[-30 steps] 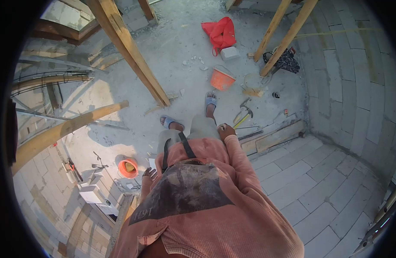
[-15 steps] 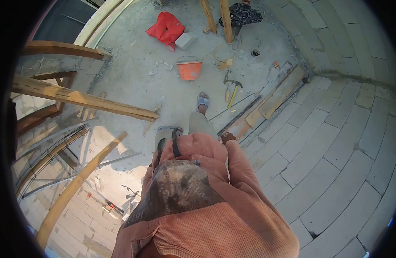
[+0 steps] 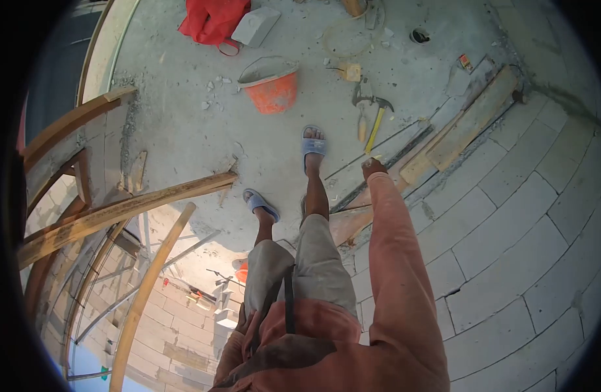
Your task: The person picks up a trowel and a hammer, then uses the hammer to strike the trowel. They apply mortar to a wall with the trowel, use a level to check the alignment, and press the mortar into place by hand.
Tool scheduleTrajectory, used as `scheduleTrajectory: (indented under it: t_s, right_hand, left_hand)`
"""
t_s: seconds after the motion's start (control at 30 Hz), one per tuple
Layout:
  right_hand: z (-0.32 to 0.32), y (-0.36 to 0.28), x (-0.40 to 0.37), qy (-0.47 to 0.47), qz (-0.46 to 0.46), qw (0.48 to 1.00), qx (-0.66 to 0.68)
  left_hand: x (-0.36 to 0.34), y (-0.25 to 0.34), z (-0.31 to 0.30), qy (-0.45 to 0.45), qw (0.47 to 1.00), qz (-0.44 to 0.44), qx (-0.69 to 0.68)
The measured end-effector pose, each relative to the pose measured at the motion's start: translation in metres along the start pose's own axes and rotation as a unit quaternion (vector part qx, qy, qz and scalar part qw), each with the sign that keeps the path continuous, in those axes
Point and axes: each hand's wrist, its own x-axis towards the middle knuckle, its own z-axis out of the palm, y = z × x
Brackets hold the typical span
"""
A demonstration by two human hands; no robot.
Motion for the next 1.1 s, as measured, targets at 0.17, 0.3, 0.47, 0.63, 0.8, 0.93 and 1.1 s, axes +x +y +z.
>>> scheduleTrajectory:
  t_s: [0.17,0.3,0.47,0.63,0.8,0.93,1.1]
  right_hand:
    - [0.012,-0.020,0.105,0.039,0.012,0.999,0.023]
    - [0.052,-0.019,0.198,0.119,-0.007,0.989,0.090]
    - [0.079,-0.021,0.268,0.195,0.042,0.974,0.109]
    - [0.087,-0.025,0.279,0.125,0.059,0.985,0.108]
    - [0.068,-0.055,0.169,0.186,0.035,0.981,0.032]
    - [0.038,-0.079,0.030,0.091,0.070,0.975,0.192]
    - [-0.004,-0.140,-0.193,-0.159,-0.219,0.942,0.201]
  left_hand:
    - [-0.039,-0.003,0.006,-0.005,0.995,-0.080,0.050]
    - [-0.054,0.004,0.005,0.000,0.988,-0.144,0.059]
    - [-0.054,0.013,0.021,0.000,0.981,-0.189,0.052]
    - [-0.052,0.011,0.027,-0.005,0.983,-0.181,0.033]
    - [-0.050,-0.013,0.034,-0.013,0.996,-0.092,-0.005]
    - [-0.037,-0.036,0.040,0.030,0.999,0.002,-0.044]
    - [0.039,-0.103,0.046,0.190,0.968,0.160,-0.001]
